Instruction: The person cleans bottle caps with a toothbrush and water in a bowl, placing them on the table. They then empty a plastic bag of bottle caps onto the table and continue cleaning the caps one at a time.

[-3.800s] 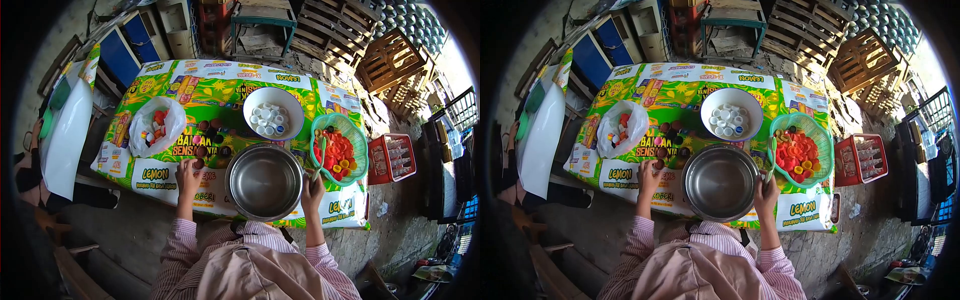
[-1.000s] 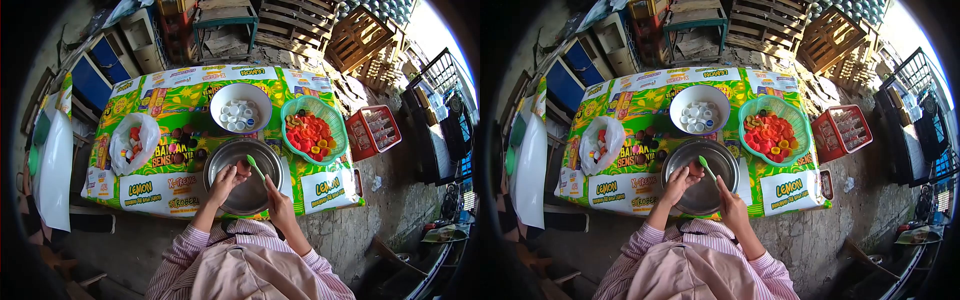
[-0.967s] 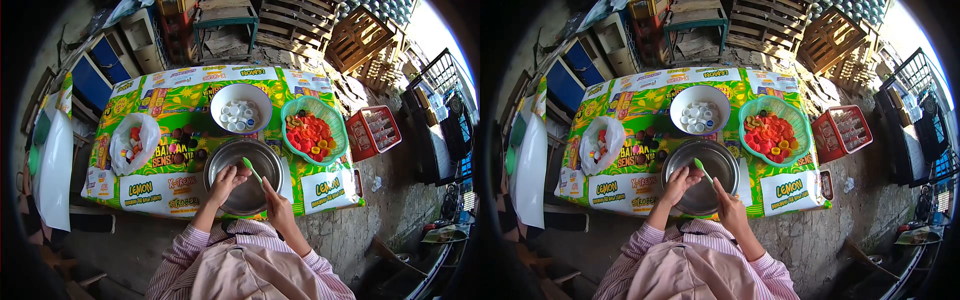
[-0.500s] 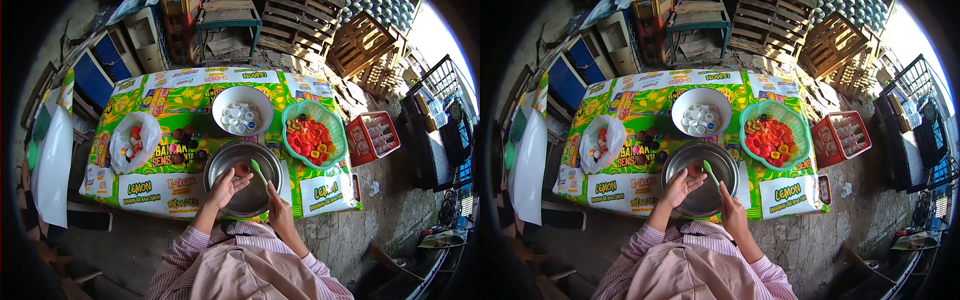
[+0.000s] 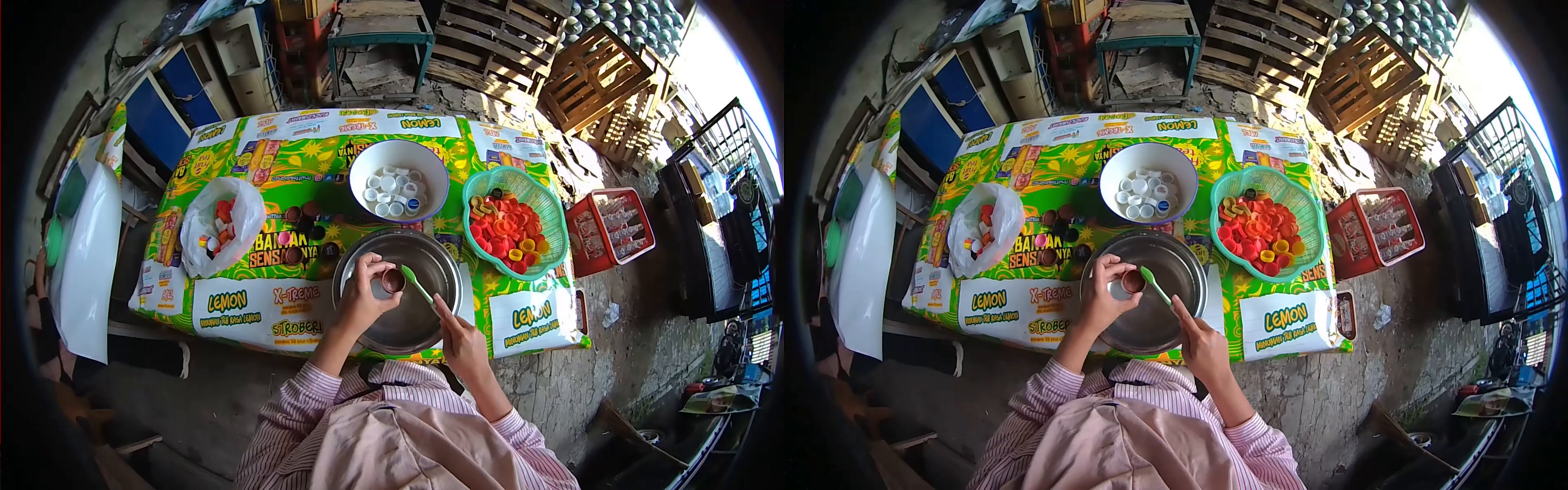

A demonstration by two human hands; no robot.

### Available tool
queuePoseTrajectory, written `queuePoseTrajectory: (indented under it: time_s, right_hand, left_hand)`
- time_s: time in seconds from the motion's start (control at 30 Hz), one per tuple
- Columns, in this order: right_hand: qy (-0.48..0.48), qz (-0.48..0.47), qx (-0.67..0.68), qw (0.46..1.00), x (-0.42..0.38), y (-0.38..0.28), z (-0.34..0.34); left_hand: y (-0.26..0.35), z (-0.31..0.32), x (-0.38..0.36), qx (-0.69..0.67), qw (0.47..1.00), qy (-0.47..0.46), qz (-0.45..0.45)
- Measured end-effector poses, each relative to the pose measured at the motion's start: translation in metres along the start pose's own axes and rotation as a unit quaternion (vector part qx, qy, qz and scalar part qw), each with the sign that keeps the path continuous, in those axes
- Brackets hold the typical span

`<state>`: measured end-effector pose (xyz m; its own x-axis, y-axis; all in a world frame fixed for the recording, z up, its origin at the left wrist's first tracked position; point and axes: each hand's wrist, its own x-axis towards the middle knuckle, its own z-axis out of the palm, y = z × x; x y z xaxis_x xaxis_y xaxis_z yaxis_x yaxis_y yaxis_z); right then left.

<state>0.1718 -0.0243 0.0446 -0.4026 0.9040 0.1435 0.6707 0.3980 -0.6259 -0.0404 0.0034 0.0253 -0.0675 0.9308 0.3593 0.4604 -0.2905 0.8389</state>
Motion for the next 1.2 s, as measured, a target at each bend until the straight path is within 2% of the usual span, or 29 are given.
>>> queuePoseTrajectory:
  time_s: [0.1, 0.23, 0.3, 0.43, 0.53, 0.6, 0.67, 0.73, 0.8, 0.87, 0.93, 0.97, 1.07, 1.1, 1.13, 1.2]
  right_hand:
    - [-0.033, -0.009, 0.001, 0.999, 0.0, -0.006, -0.002]
    - [-0.035, 0.003, -0.042, 0.999, 0.001, -0.004, -0.004]
    - [-0.048, -0.025, -0.054, 0.997, -0.002, -0.004, -0.004]
    - [-0.004, 0.003, -0.062, 0.998, 0.0, 0.003, -0.005]
    - [-0.04, -0.035, -0.056, 0.997, -0.002, -0.001, -0.008]
    - [-0.041, -0.025, -0.046, 0.998, -0.001, 0.004, -0.005]
    - [0.051, -0.014, 0.023, 0.998, 0.004, 0.011, -0.001]
    - [0.062, 0.0, 0.073, 0.995, 0.01, 0.007, -0.002]
    - [0.009, 0.144, 0.23, 0.962, 0.022, 0.0, 0.001]
    - [0.044, 0.155, 0.26, 0.952, 0.035, -0.002, 0.008]
    - [-0.035, 0.211, 0.306, 0.928, 0.044, 0.001, 0.011]
    - [-0.025, 0.196, 0.373, 0.906, 0.044, -0.002, 0.013]
    - [-0.027, 0.186, 0.388, 0.902, 0.044, 0.008, 0.02]
    - [-0.018, 0.207, 0.359, 0.91, 0.045, 0.014, 0.021]
    - [-0.011, 0.226, 0.33, 0.917, 0.048, 0.023, 0.02]
    - [0.055, 0.246, 0.232, 0.94, 0.062, 0.044, 0.007]
  left_hand:
    - [-0.001, -0.001, 0.001, -0.03, 0.999, -0.02, -0.037]
    - [-0.004, 0.002, 0.0, 0.001, 0.999, -0.036, -0.025]
    - [-0.003, 0.002, 0.0, -0.025, 0.999, -0.036, -0.017]
    - [0.0, 0.005, 0.002, -0.06, 0.997, -0.037, -0.03]
    - [0.004, 0.007, 0.003, -0.076, 0.995, -0.036, -0.045]
    - [0.006, 0.008, 0.004, -0.121, 0.991, -0.026, -0.046]
    - [0.01, 0.011, 0.004, -0.12, 0.991, -0.022, -0.051]
    - [0.013, 0.013, 0.002, -0.118, 0.991, -0.02, -0.057]
    - [0.014, 0.017, -0.001, -0.154, 0.985, -0.03, -0.073]
    - [0.018, 0.02, -0.007, -0.1, 0.993, -0.047, -0.036]
    - [0.027, 0.02, -0.011, -0.069, 0.996, -0.062, -0.014]
    - [0.025, 0.023, -0.014, -0.09, 0.994, -0.057, -0.028]
    - [0.021, 0.023, -0.018, -0.078, 0.993, -0.076, -0.039]
    - [0.026, 0.02, -0.016, -0.04, 0.998, -0.056, 0.009]
    - [0.024, 0.017, -0.014, -0.04, 0.998, -0.055, 0.009]
    - [0.012, 0.003, -0.013, 0.035, 0.999, 0.004, 0.027]
